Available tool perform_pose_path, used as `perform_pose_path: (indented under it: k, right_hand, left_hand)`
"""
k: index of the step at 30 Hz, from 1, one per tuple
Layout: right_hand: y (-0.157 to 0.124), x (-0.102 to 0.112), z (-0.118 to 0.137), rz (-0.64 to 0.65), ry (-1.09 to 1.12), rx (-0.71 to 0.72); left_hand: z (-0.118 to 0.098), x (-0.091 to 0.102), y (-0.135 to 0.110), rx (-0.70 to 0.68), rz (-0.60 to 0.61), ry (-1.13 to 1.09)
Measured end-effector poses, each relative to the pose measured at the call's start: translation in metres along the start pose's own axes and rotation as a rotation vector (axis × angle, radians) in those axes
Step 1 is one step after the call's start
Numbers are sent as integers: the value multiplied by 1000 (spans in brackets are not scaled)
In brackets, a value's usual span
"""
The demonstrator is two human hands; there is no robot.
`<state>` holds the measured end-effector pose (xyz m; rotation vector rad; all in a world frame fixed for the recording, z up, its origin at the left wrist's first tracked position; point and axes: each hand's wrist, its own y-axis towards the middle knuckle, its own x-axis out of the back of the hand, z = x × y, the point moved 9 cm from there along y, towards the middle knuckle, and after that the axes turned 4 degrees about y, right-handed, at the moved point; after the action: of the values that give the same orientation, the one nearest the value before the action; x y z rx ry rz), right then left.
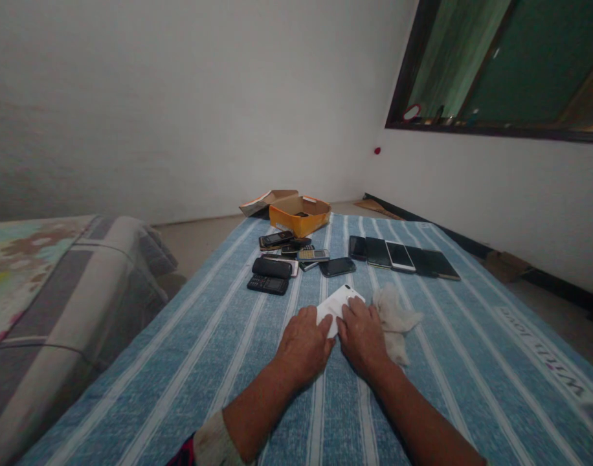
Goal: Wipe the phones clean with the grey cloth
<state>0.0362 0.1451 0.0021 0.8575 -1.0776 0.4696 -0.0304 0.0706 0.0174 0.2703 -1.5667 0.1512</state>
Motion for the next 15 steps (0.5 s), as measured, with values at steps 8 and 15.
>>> perform_pose_path:
  k: [8, 15]
  right_hand:
    - [-5, 1, -3, -46, 67, 48]
    - [-3, 4, -13, -71, 94, 48]
  left_hand:
    - [0, -1, 0, -1, -15, -5]
    - [1, -3, 1, 1, -19, -5]
